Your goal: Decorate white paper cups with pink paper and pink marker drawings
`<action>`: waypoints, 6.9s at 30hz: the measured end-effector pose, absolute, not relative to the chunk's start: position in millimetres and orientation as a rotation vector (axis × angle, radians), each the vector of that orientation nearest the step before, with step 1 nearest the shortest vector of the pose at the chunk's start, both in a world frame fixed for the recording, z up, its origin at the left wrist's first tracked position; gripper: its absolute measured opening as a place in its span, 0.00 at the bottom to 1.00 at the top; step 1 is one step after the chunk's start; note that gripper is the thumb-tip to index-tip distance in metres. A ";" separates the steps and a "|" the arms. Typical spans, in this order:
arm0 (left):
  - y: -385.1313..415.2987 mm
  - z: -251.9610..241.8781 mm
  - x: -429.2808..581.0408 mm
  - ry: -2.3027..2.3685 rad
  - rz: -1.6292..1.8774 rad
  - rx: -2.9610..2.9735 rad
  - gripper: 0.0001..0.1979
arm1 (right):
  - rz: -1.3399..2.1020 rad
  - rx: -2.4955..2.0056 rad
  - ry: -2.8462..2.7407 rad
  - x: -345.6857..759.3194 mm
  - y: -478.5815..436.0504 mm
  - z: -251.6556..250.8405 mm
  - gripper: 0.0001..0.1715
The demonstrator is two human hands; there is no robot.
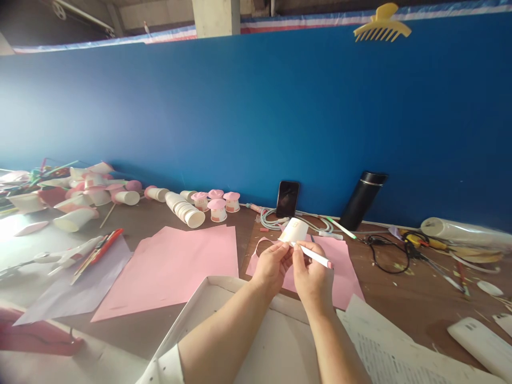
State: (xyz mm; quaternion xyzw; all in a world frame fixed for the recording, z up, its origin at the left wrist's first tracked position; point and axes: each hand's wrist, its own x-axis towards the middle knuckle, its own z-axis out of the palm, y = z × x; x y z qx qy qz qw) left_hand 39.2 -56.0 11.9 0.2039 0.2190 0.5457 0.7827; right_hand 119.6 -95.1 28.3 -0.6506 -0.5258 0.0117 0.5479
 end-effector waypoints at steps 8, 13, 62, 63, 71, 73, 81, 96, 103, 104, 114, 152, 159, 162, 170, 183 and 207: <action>-56.7 14.2 39.4 0.454 1.200 0.451 0.16 | 0.040 -1.571 -1.244 118.6 -96.6 30.2 0.17; -56.1 12.5 39.8 0.445 1.191 0.454 0.16 | 0.028 -1.576 -1.215 118.6 -95.7 29.6 0.15; -56.5 12.1 37.8 0.458 1.174 0.397 0.09 | 0.036 -1.605 -1.182 119.3 -95.9 29.1 0.16; -56.4 11.8 37.9 0.461 1.174 0.396 0.09 | 0.033 -1.606 -1.187 119.1 -95.9 29.2 0.16; -56.2 12.8 37.3 0.487 1.173 0.408 0.11 | 0.012 -1.600 -1.176 118.4 -95.8 30.2 0.17; -56.5 13.6 37.1 0.514 1.178 0.419 0.12 | 0.011 -1.607 -1.174 118.6 -95.6 29.7 0.17; -57.0 15.6 36.9 0.533 1.180 0.423 0.13 | -0.007 -1.600 -1.186 119.7 -95.1 28.0 0.18; -57.5 12.6 35.8 0.416 1.159 0.397 0.10 | 0.028 -1.533 -1.157 118.9 -96.2 28.7 0.19; -56.4 11.7 36.9 0.393 1.158 0.352 0.07 | 0.033 -1.456 -1.115 118.7 -96.2 29.4 0.22; -56.2 11.4 36.9 0.391 1.159 0.353 0.07 | 0.030 -1.459 -1.115 118.5 -96.2 29.5 0.22; -54.5 11.1 36.2 0.403 1.178 0.374 0.12 | 0.074 -1.504 -1.147 117.6 -97.7 30.9 0.20; -56.7 13.2 34.9 0.387 1.153 0.425 0.11 | -0.020 -1.539 -1.205 120.2 -94.0 25.8 0.17; -56.7 14.6 34.7 0.385 1.154 0.388 0.10 | 0.001 -1.553 -1.202 119.0 -94.4 26.5 0.16; -56.0 13.6 35.2 0.380 1.155 0.384 0.09 | 0.006 -1.564 -1.202 119.6 -95.9 26.9 0.16; -55.4 12.5 35.5 0.382 1.151 0.386 0.10 | -0.046 -1.561 -1.205 119.3 -94.4 26.5 0.19; -56.5 13.9 35.1 0.406 1.144 0.404 0.10 | -0.030 -1.566 -1.184 117.5 -96.1 29.3 0.20; -57.7 16.7 33.9 0.418 1.144 0.384 0.08 | -0.014 -1.589 -1.181 119.7 -95.6 28.2 0.18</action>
